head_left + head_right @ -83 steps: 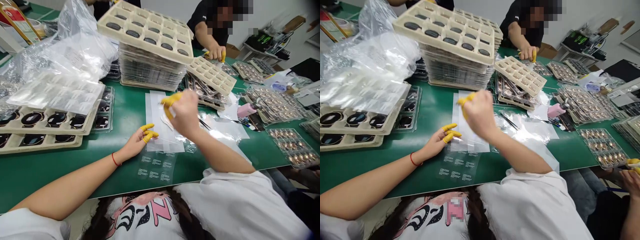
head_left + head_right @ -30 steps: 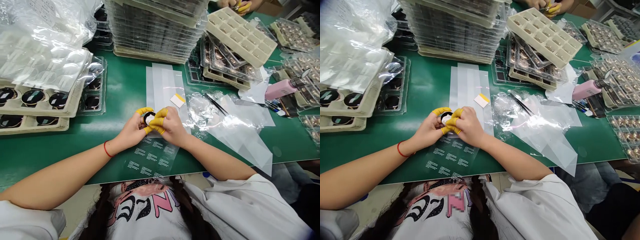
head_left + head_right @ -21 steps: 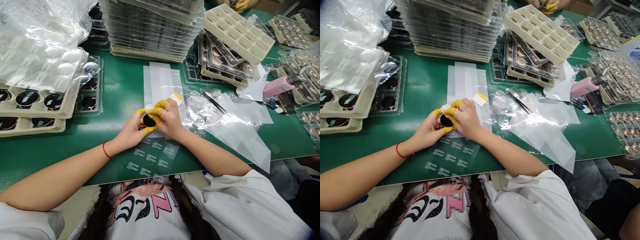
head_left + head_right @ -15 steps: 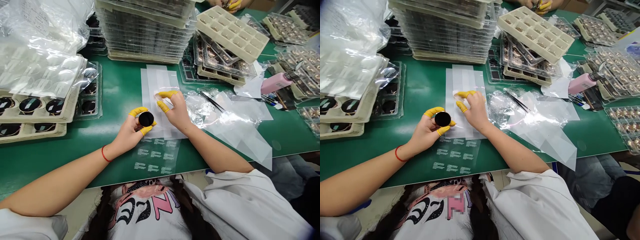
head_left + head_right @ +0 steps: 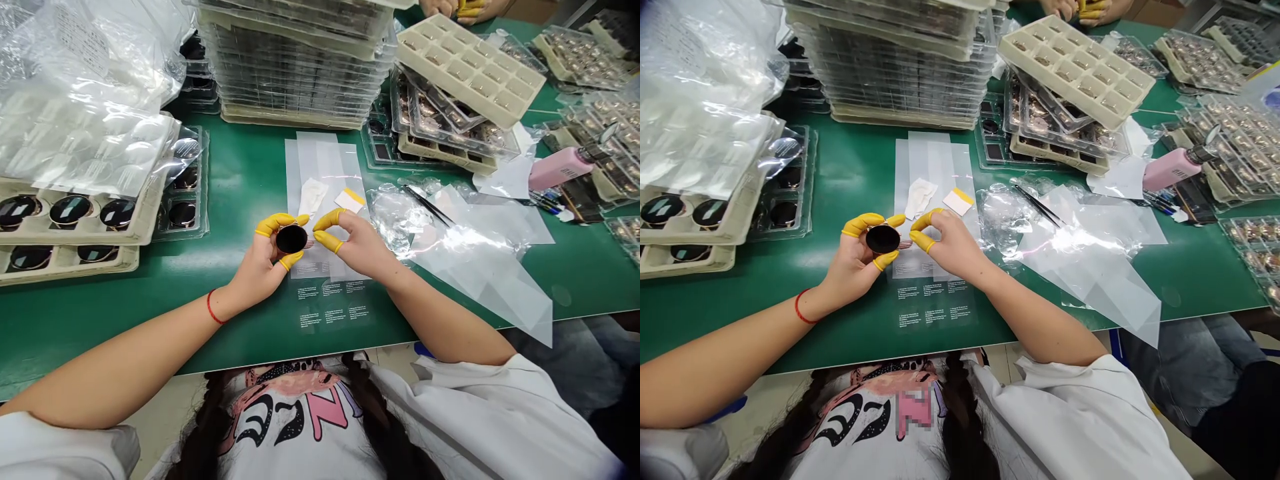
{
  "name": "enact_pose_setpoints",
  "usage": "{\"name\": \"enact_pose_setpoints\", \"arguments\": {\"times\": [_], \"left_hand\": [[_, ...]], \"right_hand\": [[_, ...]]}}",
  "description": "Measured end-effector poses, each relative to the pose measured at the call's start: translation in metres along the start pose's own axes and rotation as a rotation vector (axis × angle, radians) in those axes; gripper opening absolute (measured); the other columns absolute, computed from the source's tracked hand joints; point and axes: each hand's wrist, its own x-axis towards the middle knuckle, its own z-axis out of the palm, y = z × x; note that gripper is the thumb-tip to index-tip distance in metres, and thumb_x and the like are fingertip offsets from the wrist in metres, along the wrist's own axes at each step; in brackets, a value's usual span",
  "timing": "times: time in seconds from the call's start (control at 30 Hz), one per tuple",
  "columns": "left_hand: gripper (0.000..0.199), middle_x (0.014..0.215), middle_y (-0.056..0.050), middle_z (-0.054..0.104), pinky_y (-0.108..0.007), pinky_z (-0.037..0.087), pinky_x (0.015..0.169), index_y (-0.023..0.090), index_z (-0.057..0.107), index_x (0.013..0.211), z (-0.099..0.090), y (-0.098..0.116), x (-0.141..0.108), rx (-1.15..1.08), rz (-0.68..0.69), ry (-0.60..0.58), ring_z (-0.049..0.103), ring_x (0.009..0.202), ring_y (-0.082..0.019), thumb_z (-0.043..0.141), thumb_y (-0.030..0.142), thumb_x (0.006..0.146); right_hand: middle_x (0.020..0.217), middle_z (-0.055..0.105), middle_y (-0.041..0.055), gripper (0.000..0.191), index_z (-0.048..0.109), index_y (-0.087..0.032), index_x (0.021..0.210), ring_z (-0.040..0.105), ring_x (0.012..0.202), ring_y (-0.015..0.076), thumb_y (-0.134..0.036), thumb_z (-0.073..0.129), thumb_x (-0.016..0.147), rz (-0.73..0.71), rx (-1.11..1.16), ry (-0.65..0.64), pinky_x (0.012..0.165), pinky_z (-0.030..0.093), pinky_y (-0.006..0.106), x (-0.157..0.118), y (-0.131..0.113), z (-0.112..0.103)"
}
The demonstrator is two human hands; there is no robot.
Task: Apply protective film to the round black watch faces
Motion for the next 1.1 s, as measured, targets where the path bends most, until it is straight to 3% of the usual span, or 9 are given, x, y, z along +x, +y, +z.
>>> {"name": "enact_pose_setpoints", "arguments": {"times": [0.17,0.33,0.5,0.57,1.1], "left_hand": [[0.046,0.144,-0.010,0.045,-0.038,0.056,0.099,0.027,0.035,0.126,0.000,0.004,0.000,-0.040,-0.051,-0.006,0.062,0.119,-0.020,0.061,0.022,0.088],[0.048,0.137,-0.010,0.049,-0.037,0.055,0.097,0.024,0.042,0.122,-0.001,0.005,0.003,-0.063,-0.207,-0.067,0.061,0.115,-0.020,0.068,0.021,0.082],[0.048,0.109,-0.004,0.062,-0.030,0.055,0.088,0.021,0.043,0.120,-0.002,0.009,0.007,-0.113,-0.331,-0.124,0.067,0.094,-0.013,0.069,0.016,0.080],[0.049,0.103,-0.003,0.064,-0.029,0.055,0.083,0.021,0.043,0.119,-0.002,0.012,0.008,-0.139,-0.356,-0.129,0.068,0.090,-0.014,0.069,0.016,0.079],[0.050,0.103,-0.003,0.066,-0.029,0.055,0.081,0.022,0.044,0.119,-0.001,0.012,0.008,-0.134,-0.360,-0.140,0.068,0.090,-0.014,0.071,0.017,0.078]], "right_hand": [[0.093,0.067,0.0023,0.007,0.062,-0.021,0.078,0.060,0.092,0.0189,-0.027,0.062,0.082,0.023,0.117,-0.016,0.089,0.046,0.040,0.000,0.000,-0.003],[0.095,0.065,0.0019,0.009,0.060,-0.021,0.080,0.059,0.097,0.0171,-0.029,0.062,0.084,-0.004,0.271,0.092,0.097,0.042,0.039,0.002,-0.001,-0.019],[0.104,0.064,0.0023,0.014,0.060,-0.020,0.077,0.058,0.104,0.0172,-0.032,0.066,0.080,0.026,0.409,-0.108,0.101,0.040,0.039,0.000,-0.001,-0.014],[0.106,0.064,0.0026,0.014,0.060,-0.020,0.076,0.058,0.105,0.0172,-0.032,0.066,0.080,0.042,0.431,-0.132,0.102,0.040,0.039,-0.001,0.000,-0.007],[0.090,0.064,0.0020,0.009,0.056,-0.019,0.073,0.058,0.091,0.0158,-0.023,0.062,0.079,0.079,0.346,-0.123,0.090,0.044,0.034,-0.002,-0.007,0.004]]}}
